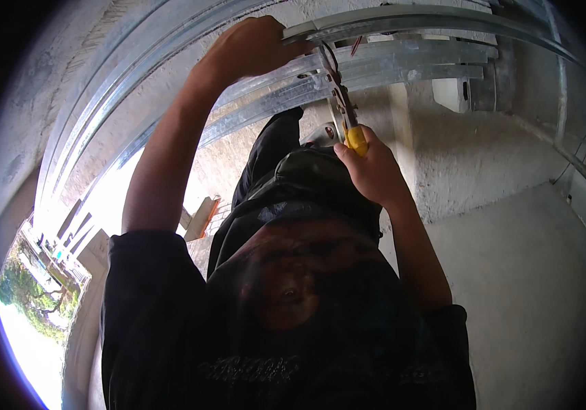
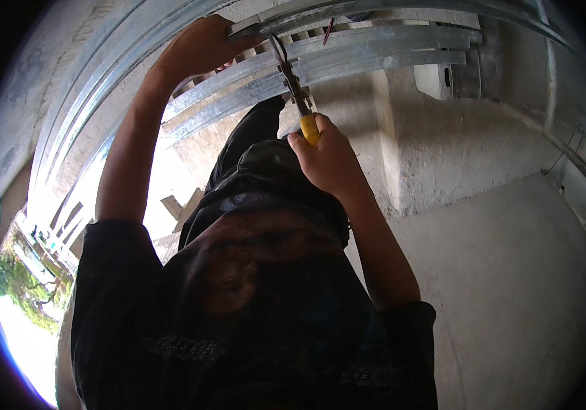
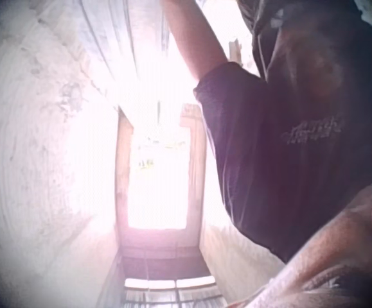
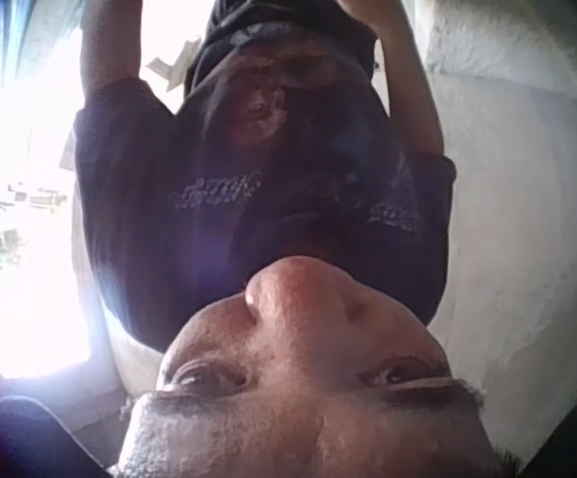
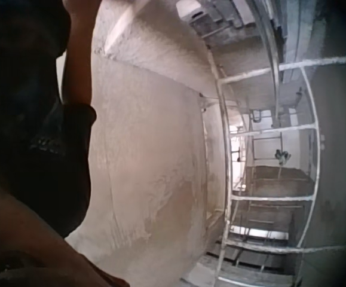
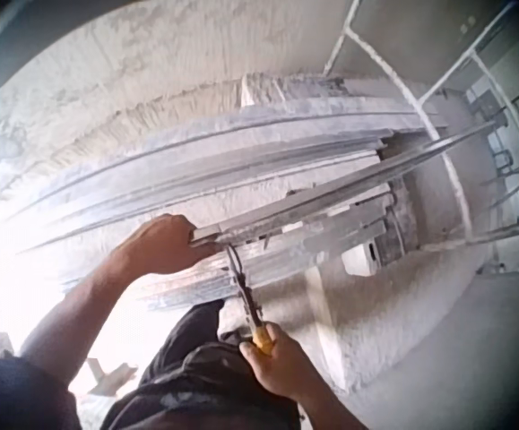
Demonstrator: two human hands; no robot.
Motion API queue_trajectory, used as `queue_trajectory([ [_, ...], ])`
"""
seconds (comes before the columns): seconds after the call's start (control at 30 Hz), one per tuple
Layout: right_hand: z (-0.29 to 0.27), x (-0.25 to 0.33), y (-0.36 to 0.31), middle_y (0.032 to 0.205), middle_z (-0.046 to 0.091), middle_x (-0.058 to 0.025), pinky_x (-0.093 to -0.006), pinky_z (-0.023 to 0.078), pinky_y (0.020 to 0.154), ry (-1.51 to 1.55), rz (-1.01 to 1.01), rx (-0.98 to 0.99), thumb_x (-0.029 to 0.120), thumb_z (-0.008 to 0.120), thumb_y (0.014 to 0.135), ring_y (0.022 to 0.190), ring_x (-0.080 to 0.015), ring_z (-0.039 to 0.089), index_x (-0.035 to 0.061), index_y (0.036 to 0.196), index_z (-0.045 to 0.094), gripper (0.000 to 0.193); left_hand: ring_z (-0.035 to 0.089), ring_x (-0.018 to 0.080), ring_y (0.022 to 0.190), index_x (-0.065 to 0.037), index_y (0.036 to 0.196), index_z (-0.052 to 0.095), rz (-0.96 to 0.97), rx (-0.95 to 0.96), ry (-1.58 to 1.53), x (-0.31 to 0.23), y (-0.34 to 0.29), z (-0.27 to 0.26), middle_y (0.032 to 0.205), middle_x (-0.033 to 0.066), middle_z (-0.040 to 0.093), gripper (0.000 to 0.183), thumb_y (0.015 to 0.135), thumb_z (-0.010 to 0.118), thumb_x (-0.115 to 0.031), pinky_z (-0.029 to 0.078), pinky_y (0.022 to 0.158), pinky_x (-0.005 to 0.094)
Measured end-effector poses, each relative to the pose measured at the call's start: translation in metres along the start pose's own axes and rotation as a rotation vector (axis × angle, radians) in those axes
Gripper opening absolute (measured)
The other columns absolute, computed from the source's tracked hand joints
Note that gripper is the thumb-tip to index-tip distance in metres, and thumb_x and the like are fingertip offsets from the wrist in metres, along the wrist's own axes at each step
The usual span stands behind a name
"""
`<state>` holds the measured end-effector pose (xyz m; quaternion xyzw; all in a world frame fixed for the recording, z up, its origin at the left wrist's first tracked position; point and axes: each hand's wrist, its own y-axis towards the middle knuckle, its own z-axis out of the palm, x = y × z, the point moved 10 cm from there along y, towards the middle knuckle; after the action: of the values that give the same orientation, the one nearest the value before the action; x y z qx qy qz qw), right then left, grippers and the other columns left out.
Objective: The person measures a long metal bar using a tape measure and cuts it with tin snips. They repeat this process for multiple bars, stacking the cut pieces on the floor.
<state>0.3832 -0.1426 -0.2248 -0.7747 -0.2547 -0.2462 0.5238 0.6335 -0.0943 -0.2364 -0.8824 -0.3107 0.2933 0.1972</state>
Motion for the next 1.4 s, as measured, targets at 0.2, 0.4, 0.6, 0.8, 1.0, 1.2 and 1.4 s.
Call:
queue_trajectory([
  [0.2, -0.002, 0.0, -0.005, 0.094, 0.067, -0.0231, -0.0452, 0.051, 0.081, -0.002, 0.013, 0.004, 0.031, 0.065, 0.091, 0.09, -0.0404, 0.066, -0.0025, 0.11, 0.057, 0.039, 0.072, 0.0198, 0.064, -0.001, 0.092, 0.074, -0.004, 0.032, -0.091, 0.007, 0.002, 0.006, 0.075, 0.0109, 0.072, 0.058, 0.091, 0.062, -0.058, 0.06, 0.064, 0.031],
  [0.4, -0.004, 0.003, -0.009, 0.095, 0.067, -0.0235, -0.0451, 0.051, 0.081, -0.017, 0.005, -0.002, 0.031, 0.065, 0.091, 0.091, -0.041, 0.066, -0.0031, 0.109, 0.057, 0.04, 0.071, 0.0268, 0.06, -0.001, 0.077, 0.075, -0.011, -0.114, -0.063, -0.001, -0.005, -0.002, 0.063, 0.0149, 0.068, 0.063, 0.086, 0.063, -0.063, 0.058, 0.064, 0.0376],
  [0.6, -0.002, 0.002, -0.01, 0.095, 0.067, -0.0243, -0.045, 0.051, 0.082, -0.002, 0.035, 0.011, 0.031, 0.065, 0.09, 0.092, -0.0407, 0.066, -0.004, 0.11, 0.057, 0.041, 0.065, 0.017, 0.048, -0.004, 0.077, 0.074, 0.036, -0.25, 0.183, -0.022, -0.022, -0.013, 0.06, 0.0091, 0.068, 0.06, 0.088, 0.063, -0.062, 0.053, 0.05, 0.0275],
  [0.8, -0.002, 0.0, -0.014, 0.096, 0.067, -0.0248, -0.0442, 0.051, 0.083, -0.013, 0.042, -0.013, 0.032, 0.064, 0.091, 0.092, -0.0401, 0.067, -0.0048, 0.109, 0.058, 0.042, 0.064, 0.0211, 0.047, -0.003, 0.075, 0.074, 0.051, -0.317, 0.181, -0.033, -0.037, -0.016, 0.057, 0.0118, 0.065, 0.063, 0.09, 0.06, -0.062, 0.052, 0.049, 0.0345],
  [1.0, 0.001, -0.009, -0.012, 0.078, 0.064, -0.0108, -0.0358, 0.05, 0.071, -0.065, 0.04, -0.043, 0.034, 0.063, 0.095, 0.072, -0.0239, 0.063, 0.0008, 0.104, 0.061, 0.035, 0.069, 0.026, 0.057, -0.004, 0.086, 0.075, 0.022, -0.256, 0.133, -0.035, -0.041, -0.014, 0.065, 0.0134, 0.068, 0.051, 0.09, 0.065, -0.054, 0.056, 0.056, 0.0386],
  [1.2, -0.001, -0.013, -0.013, 0.094, 0.068, -0.0259, -0.0471, 0.052, 0.081, -0.157, 0.094, -0.061, 0.034, 0.064, 0.091, 0.092, -0.0432, 0.067, -0.0042, 0.107, 0.06, 0.042, 0.071, 0.0295, 0.067, -0.005, 0.099, 0.075, 0.05, -0.208, 0.136, -0.037, -0.045, -0.009, 0.076, 0.0151, 0.072, 0.038, 0.09, 0.067, -0.041, 0.058, 0.067, 0.039],
  [1.4, -0.002, -0.012, -0.016, 0.093, 0.068, -0.0258, -0.0473, 0.053, 0.08, -0.13, 0.039, -0.103, 0.031, 0.066, 0.09, 0.091, -0.0434, 0.067, -0.0043, 0.107, 0.059, 0.04, 0.072, 0.0321, 0.073, -0.005, 0.097, 0.074, 0.051, -0.205, 0.102, -0.039, -0.045, -0.003, 0.081, 0.0166, 0.072, 0.033, 0.088, 0.069, -0.037, 0.059, 0.071, 0.0406],
])
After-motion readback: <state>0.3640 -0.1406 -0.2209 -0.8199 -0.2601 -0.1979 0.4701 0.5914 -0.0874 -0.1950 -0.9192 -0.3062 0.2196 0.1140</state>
